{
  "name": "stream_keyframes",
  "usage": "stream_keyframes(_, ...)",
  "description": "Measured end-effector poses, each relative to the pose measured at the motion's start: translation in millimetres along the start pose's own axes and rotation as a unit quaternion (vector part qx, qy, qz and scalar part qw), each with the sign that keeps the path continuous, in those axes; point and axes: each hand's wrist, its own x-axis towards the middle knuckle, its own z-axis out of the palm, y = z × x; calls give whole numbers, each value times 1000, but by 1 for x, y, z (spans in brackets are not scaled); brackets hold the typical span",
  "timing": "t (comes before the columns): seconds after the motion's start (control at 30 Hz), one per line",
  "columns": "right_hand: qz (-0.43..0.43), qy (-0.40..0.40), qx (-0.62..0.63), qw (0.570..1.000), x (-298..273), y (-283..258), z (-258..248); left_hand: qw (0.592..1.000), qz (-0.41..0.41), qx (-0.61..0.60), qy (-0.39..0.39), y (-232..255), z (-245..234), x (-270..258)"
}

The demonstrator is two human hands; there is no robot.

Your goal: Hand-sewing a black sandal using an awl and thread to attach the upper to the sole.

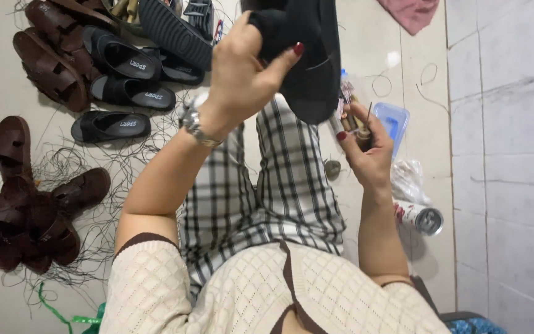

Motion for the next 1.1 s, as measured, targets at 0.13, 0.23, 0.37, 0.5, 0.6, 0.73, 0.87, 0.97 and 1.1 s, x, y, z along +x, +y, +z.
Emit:
stream_keyframes(0.13, -138, -125, 116, 976, -29, -16, 9, 981, -107, -161, -26, 40, -32, -33)
stream_keyframes(0.23, -121, -134, 135, 974, -44, 4, 11, 951, -182, -248, -45, 32, -28, -74)
stream_keyframes(0.37, -58, -151, 100, 982, -62, 15, 19, 905, -287, -312, -46, 16, -16, -115)
stream_keyframes(0.5, -38, -155, 45, 986, -63, 10, 20, 877, -344, -331, -42, -12, -3, -149)
stream_keyframes(0.6, -16, -195, 13, 981, -63, 10, 23, 869, -357, -339, -54, -21, 5, -166)
stream_keyframes(0.73, -58, -203, -58, 976, -63, 17, 34, 867, -369, -335, -23, -22, 13, -181)
stream_keyframes(0.87, 44, -230, -33, 972, -57, 17, 23, 915, -312, -250, -50, 2, -3, -161)
stream_keyframes(0.97, 49, -258, -64, 963, -48, -1, 22, 931, -286, -221, -39, 0, -1, -165)
stream_keyframes(1.1, 17, -236, -112, 965, -47, 2, 15, 937, -278, -210, -10, 7, 2, -192)
